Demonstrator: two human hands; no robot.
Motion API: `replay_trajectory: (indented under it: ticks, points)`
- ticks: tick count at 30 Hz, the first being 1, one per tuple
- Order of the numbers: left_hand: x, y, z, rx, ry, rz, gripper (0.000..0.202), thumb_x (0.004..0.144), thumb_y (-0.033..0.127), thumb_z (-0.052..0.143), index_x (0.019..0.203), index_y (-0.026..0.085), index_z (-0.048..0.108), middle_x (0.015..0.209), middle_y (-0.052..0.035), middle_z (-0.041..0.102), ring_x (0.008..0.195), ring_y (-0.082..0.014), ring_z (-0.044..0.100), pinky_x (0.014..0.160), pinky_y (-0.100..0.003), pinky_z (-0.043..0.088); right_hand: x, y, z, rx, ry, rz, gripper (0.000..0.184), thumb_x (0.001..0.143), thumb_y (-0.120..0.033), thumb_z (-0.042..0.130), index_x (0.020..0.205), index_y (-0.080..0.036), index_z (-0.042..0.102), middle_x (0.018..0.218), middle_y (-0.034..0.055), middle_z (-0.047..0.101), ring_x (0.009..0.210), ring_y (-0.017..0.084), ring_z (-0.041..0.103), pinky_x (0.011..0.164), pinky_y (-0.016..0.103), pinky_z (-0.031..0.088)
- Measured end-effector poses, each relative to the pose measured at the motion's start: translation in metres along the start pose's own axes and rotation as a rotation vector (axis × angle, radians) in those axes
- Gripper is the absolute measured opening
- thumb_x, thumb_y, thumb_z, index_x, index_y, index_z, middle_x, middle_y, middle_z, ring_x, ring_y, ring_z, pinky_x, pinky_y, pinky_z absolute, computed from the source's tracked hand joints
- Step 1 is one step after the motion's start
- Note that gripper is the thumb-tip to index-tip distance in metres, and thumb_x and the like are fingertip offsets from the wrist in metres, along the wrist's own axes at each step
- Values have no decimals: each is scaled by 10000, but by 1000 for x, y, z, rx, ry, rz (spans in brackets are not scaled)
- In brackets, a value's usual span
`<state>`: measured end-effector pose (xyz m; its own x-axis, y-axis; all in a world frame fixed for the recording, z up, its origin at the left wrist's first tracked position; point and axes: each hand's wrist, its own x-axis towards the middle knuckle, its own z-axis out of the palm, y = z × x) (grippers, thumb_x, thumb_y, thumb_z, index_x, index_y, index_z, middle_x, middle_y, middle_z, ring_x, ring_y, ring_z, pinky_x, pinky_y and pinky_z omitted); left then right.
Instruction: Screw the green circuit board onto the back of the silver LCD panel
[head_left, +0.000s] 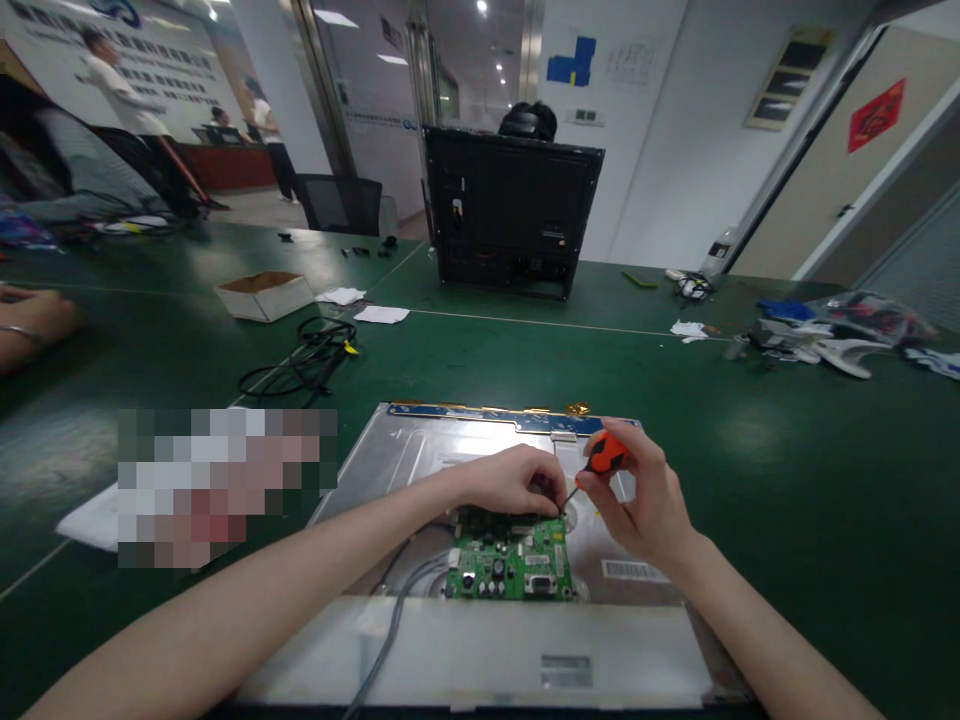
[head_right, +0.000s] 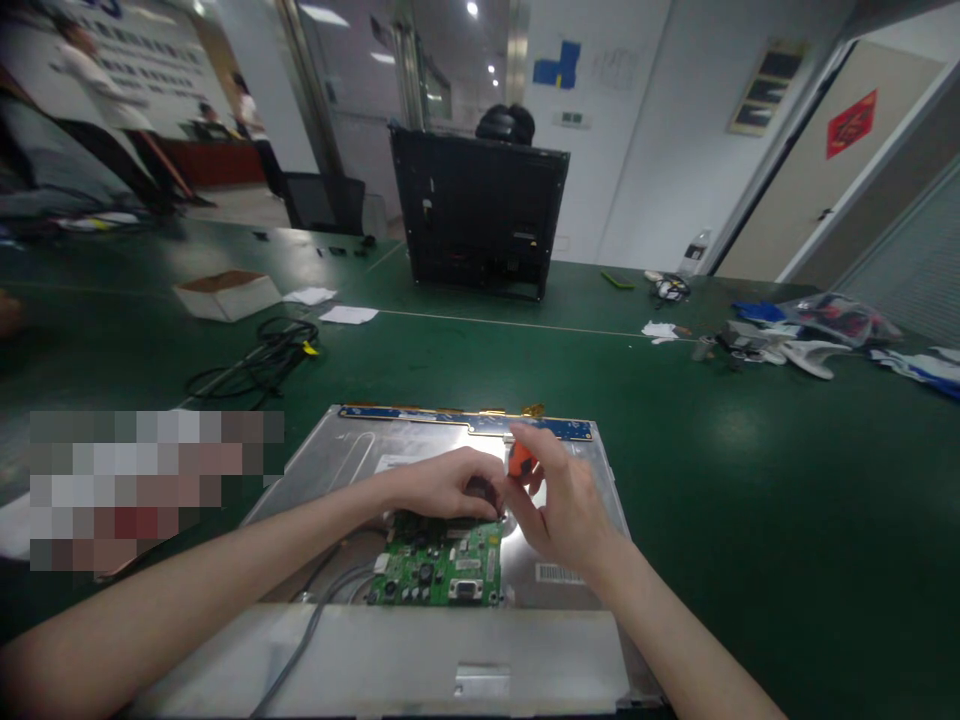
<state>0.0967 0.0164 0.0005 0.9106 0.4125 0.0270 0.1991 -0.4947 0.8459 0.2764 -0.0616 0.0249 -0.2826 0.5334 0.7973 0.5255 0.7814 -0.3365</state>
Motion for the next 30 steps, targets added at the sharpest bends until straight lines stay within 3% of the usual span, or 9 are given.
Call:
replay_trajectory:
  ticks: [4, 13, 30]
  points:
    - [0, -1, 0, 1, -7, 14, 117, 732, 39, 687, 801, 133, 678, 737, 10, 633, 689, -125, 579, 638, -216, 427, 0, -1, -1, -18, -10, 0, 635, 860, -116, 480, 1441, -221, 247, 878, 37, 605, 605, 136, 587, 519, 261, 536]
    - [0, 0, -1, 10, 3, 1, 107, 733, 54, 701, 791, 142, 681, 721, 22, 625, 677, -115, 570, 634, -202, 428, -5, 2, -1, -76, 63, -33, 653, 855, -116, 491, 1455, -215, 254, 802, 17, 592, 609, 156, 596, 507, 276, 542]
    - [0, -3, 0, 0, 3, 1, 101, 740, 62, 693, 786, 152, 696, 750, 10, 648, 711, -124, 589, 664, -213, 447, -4, -1, -3, -78, 29, -32, 622, 865, -132, 478, 1441, -233, 264, 794, 12, 593, 618, 161, 593, 491, 272, 534]
